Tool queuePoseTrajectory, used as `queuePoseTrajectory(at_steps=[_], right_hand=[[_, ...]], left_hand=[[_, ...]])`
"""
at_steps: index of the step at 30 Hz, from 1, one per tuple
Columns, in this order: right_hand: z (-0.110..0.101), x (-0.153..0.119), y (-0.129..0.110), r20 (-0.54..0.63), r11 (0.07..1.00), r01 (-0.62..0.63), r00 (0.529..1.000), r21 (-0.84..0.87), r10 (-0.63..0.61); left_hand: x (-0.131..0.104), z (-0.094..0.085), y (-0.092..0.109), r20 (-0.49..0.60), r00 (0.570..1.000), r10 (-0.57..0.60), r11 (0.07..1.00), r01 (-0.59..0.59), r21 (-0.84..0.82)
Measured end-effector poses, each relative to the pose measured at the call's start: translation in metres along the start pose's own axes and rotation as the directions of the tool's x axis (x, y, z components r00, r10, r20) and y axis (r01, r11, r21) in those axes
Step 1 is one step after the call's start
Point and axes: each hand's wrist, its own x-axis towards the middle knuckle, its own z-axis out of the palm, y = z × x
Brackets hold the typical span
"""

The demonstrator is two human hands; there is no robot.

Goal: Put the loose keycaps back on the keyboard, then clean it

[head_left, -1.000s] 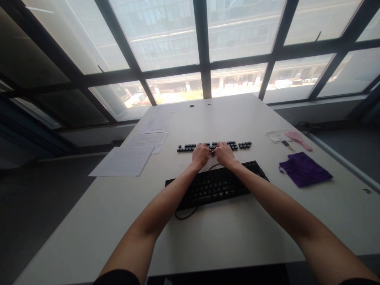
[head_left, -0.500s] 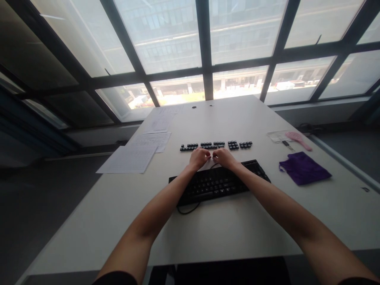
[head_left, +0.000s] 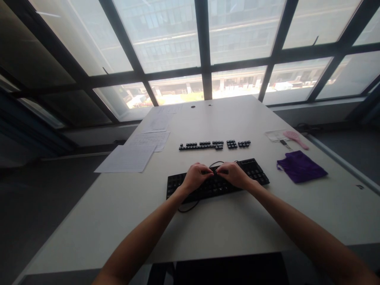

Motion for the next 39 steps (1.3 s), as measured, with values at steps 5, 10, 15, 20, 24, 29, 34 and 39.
queuePoseTrajectory(at_steps=[5,10,15,20,24,29,34,39], right_hand=[[0.002,-0.001,0.005,0.053,0.998,0.034,0.998,-0.055,-0.031],[-0.001,-0.001,0.006,0.108,0.993,0.099,0.99,-0.067,-0.092],[-0.003,-0.001,0.002,0.122,0.989,0.124,0.986,-0.077,-0.114],[-0.003,0.0,0.0,0.136,0.984,0.167,0.978,-0.069,-0.156],[-0.003,0.0,0.001,0.142,0.982,0.168,0.978,-0.088,-0.155],[-0.002,-0.002,0.003,0.119,0.989,0.132,0.985,-0.064,-0.124],[0.0,-0.004,0.006,0.101,0.993,0.112,0.989,-0.039,-0.107],[-0.002,-0.003,0.004,0.146,0.985,0.155,0.979,-0.079,-0.142]], left_hand=[[-0.005,0.008,-0.002,0.012,0.998,0.059,0.996,-0.06,0.073],[-0.01,0.014,-0.001,-0.003,0.996,0.087,0.991,-0.087,0.101],[-0.013,0.016,0.001,-0.017,0.996,0.088,0.98,-0.084,0.18],[-0.013,0.015,0.003,0.003,0.998,0.058,0.984,-0.057,0.171],[-0.01,0.013,0.006,0.017,1.0,0.016,0.994,-0.018,0.105],[-0.008,0.013,0.007,0.006,1.0,-0.008,0.997,0.008,0.073],[-0.009,0.014,0.006,0.012,0.999,-0.035,0.998,0.034,0.06],[-0.009,0.014,0.005,0.005,0.999,-0.036,0.998,0.036,0.047]])
